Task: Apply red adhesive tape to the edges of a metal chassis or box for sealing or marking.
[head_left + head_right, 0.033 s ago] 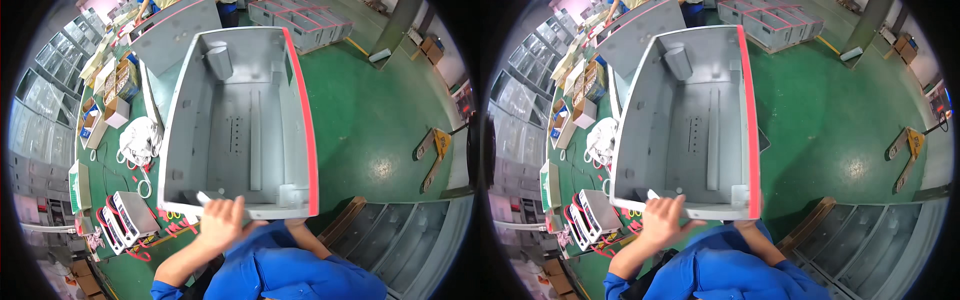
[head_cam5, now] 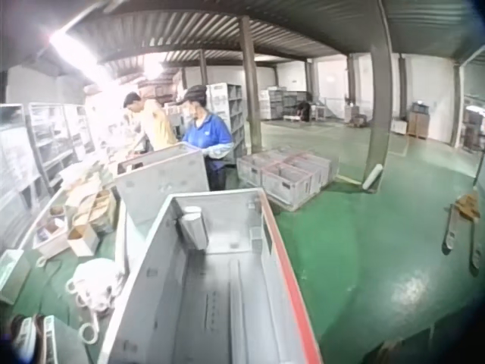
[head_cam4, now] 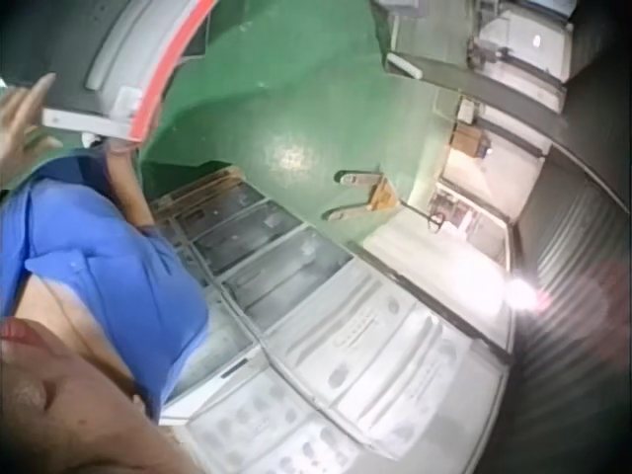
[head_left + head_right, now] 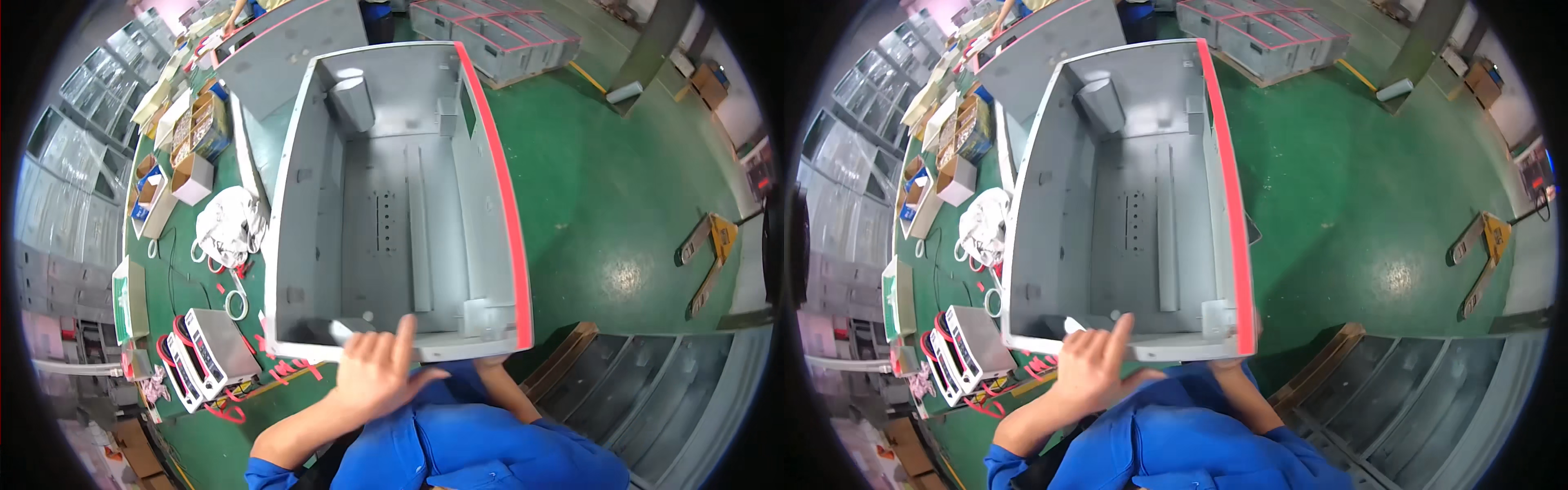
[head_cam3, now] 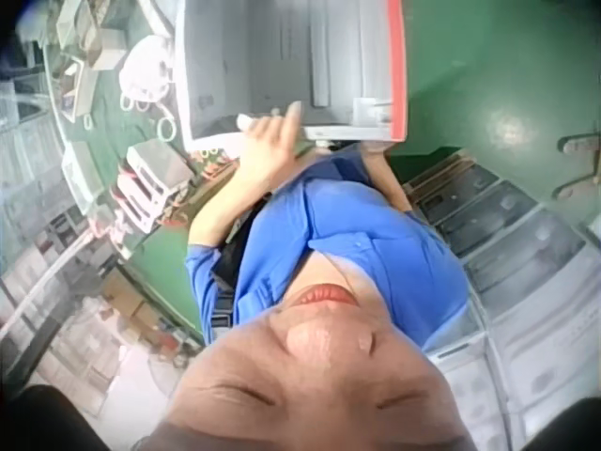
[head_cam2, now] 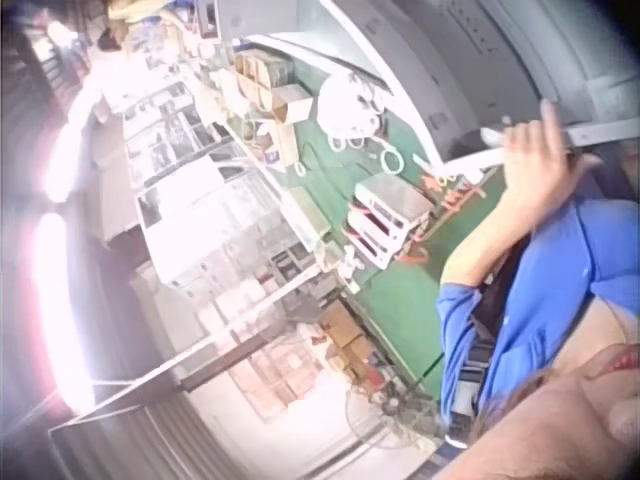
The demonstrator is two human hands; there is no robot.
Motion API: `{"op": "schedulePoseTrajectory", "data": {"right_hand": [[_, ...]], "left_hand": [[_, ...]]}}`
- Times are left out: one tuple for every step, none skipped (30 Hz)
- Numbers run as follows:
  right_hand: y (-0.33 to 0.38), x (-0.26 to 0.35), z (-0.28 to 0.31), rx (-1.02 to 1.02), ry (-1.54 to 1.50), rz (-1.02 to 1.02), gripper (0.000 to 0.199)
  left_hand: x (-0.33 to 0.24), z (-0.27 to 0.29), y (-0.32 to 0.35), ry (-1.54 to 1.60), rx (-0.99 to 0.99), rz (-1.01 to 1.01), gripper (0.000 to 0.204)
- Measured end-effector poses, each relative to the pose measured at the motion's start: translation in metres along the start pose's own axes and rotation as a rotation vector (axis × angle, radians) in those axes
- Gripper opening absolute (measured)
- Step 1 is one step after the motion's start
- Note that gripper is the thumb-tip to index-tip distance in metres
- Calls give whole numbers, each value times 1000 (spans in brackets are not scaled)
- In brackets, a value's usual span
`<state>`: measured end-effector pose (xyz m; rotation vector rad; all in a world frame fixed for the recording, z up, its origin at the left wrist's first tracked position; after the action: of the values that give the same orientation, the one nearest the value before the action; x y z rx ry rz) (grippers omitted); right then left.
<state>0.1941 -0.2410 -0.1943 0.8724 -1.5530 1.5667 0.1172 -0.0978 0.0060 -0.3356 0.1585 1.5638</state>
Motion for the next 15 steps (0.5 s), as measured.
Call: {"op": "schedulePoseTrajectory", "data": {"right_hand": [[-5, -24, 13, -44, -57, -42, 54], [-7, -50, 29, -101, -117, -93, 54], [-12, -74, 35, -125, -199, -144, 54], [-24, -96, 41, -170, -270, -183, 55], [-42, -105, 40, -186, -310, -194, 55], [-61, -114, 38, -197, -355, -203, 55], [-85, -113, 34, -185, -363, -185, 56], [-110, -109, 27, -167, -376, -170, 56], [-134, -103, 20, -203, -555, -274, 56], [-159, -97, 14, -232, -732, -384, 55], [-184, -98, 8, -253, -905, -497, 55], [-208, -115, 9, -182, -742, -401, 57], [-229, -137, 11, -107, -586, -301, 58], [-250, -150, 11, -12, -512, -201, 60], [-272, -156, 3, -72, -636, -242, 61]], "left_hand": [[-6, 4, 0, 77, 133, 30, 77], [-7, 16, -7, 59, 92, -106, 80], [1, 34, -16, 29, 36, -207, 84], [14, 50, -28, -1, -22, -338, 87], [37, 65, -29, 56, 68, -292, 92], [67, 75, -29, 235, 104, -271, 97], [91, 86, -30, 301, 81, -231, 96], [111, 97, -30, 59, 156, -207, 107], [130, 99, -33, -7, 217, -175, 105], [144, 95, -42, -130, 215, -184, 104], [156, 90, -54, -251, 210, -191, 103], [164, 87, -71, -282, 179, -217, 102], [170, 83, -87, -315, 148, -232, 100], [179, 75, -104, -314, 90, -283, 92], [187, 67, -122, -313, 32, -336, 85]]}}
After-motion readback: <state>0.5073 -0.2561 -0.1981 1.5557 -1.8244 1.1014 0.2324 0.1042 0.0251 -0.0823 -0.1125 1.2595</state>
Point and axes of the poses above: each hand's wrist, its own y-axis away from the middle knuckle, its own z-axis out of the back of the hand, x = y × z, the point moved 1 cm from there along -y, towards the middle knuckle, and after that the axes turned 3 degrees about x, right-handed, at the moved point
